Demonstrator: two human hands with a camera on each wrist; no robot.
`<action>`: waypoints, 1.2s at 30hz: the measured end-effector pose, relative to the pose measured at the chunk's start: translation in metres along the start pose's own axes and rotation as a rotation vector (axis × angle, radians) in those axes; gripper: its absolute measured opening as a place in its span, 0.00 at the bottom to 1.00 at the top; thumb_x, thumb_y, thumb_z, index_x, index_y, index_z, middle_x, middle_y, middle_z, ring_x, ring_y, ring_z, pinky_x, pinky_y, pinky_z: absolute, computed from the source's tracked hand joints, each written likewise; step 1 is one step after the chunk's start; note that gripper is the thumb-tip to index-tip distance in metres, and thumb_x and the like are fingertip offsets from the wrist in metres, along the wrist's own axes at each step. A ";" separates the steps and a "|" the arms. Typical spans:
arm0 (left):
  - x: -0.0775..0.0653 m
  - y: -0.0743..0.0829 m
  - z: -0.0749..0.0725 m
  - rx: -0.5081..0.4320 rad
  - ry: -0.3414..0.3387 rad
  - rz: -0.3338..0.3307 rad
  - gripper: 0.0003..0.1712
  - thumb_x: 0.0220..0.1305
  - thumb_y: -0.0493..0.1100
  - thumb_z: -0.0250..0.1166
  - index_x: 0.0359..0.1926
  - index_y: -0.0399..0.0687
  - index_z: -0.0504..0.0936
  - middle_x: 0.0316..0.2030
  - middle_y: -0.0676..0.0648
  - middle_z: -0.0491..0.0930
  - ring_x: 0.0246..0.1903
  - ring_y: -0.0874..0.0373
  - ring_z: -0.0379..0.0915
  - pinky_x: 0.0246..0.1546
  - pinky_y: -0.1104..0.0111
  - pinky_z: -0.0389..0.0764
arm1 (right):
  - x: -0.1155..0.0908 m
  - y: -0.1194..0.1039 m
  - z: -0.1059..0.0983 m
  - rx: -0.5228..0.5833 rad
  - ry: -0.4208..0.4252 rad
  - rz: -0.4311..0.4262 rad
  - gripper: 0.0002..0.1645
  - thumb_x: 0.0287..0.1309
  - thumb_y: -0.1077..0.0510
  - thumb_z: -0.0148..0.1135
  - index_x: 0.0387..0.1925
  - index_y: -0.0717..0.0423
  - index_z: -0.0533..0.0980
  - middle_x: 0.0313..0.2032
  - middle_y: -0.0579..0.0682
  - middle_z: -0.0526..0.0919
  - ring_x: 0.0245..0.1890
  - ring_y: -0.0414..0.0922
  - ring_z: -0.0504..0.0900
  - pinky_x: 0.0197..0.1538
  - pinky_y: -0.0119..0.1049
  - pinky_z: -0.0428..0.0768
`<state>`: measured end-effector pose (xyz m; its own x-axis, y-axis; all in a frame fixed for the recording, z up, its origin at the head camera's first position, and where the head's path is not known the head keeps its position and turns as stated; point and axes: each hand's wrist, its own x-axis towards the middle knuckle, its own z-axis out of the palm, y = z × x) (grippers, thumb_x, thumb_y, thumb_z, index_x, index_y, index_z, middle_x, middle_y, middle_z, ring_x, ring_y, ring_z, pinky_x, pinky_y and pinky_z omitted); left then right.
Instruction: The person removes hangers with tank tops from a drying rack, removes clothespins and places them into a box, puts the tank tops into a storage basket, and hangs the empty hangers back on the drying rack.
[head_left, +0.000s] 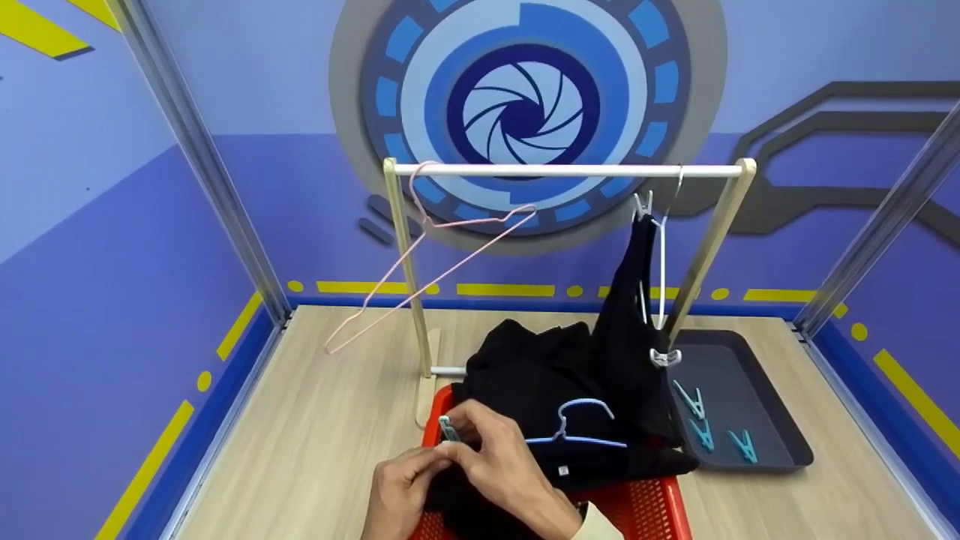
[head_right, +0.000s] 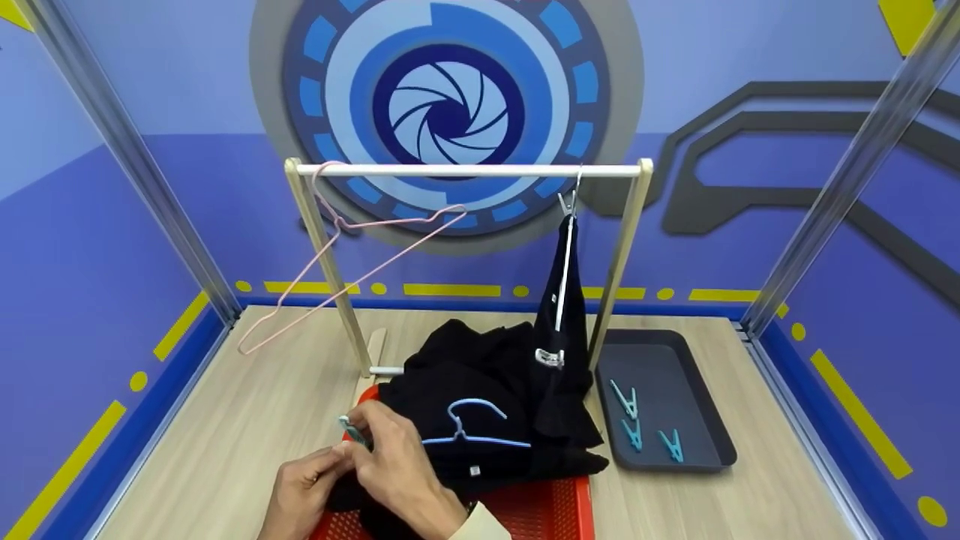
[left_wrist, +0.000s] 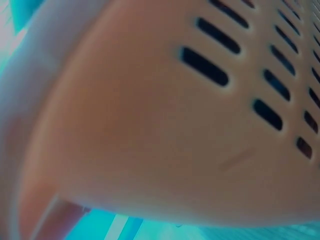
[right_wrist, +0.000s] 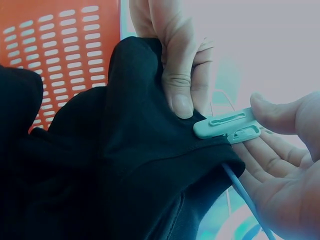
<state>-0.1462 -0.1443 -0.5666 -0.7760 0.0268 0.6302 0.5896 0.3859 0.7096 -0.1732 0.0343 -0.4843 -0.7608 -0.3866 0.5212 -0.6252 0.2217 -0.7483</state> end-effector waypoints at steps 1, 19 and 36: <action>0.000 0.000 0.000 0.002 0.004 0.006 0.10 0.63 0.27 0.73 0.44 0.38 0.93 0.40 0.48 0.91 0.41 0.59 0.88 0.43 0.77 0.84 | 0.000 0.000 0.000 0.006 0.008 0.010 0.14 0.60 0.65 0.78 0.43 0.53 0.81 0.37 0.48 0.86 0.36 0.41 0.86 0.40 0.33 0.87; -0.001 0.001 0.001 0.025 0.008 0.011 0.10 0.62 0.28 0.74 0.43 0.41 0.93 0.39 0.49 0.91 0.40 0.56 0.89 0.43 0.78 0.84 | -0.005 -0.002 -0.007 0.166 0.005 0.071 0.19 0.63 0.59 0.77 0.53 0.55 0.81 0.46 0.53 0.87 0.45 0.48 0.88 0.50 0.41 0.88; -0.001 0.000 0.002 0.046 0.022 0.025 0.11 0.60 0.27 0.75 0.44 0.39 0.93 0.39 0.48 0.91 0.40 0.56 0.89 0.44 0.79 0.83 | -0.014 -0.003 -0.008 0.245 0.083 0.021 0.19 0.61 0.61 0.78 0.51 0.58 0.81 0.46 0.53 0.88 0.45 0.51 0.89 0.50 0.43 0.88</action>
<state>-0.1457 -0.1425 -0.5673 -0.7557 0.0167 0.6547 0.5973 0.4274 0.6786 -0.1627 0.0461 -0.4862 -0.7909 -0.3076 0.5290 -0.5565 0.0016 -0.8309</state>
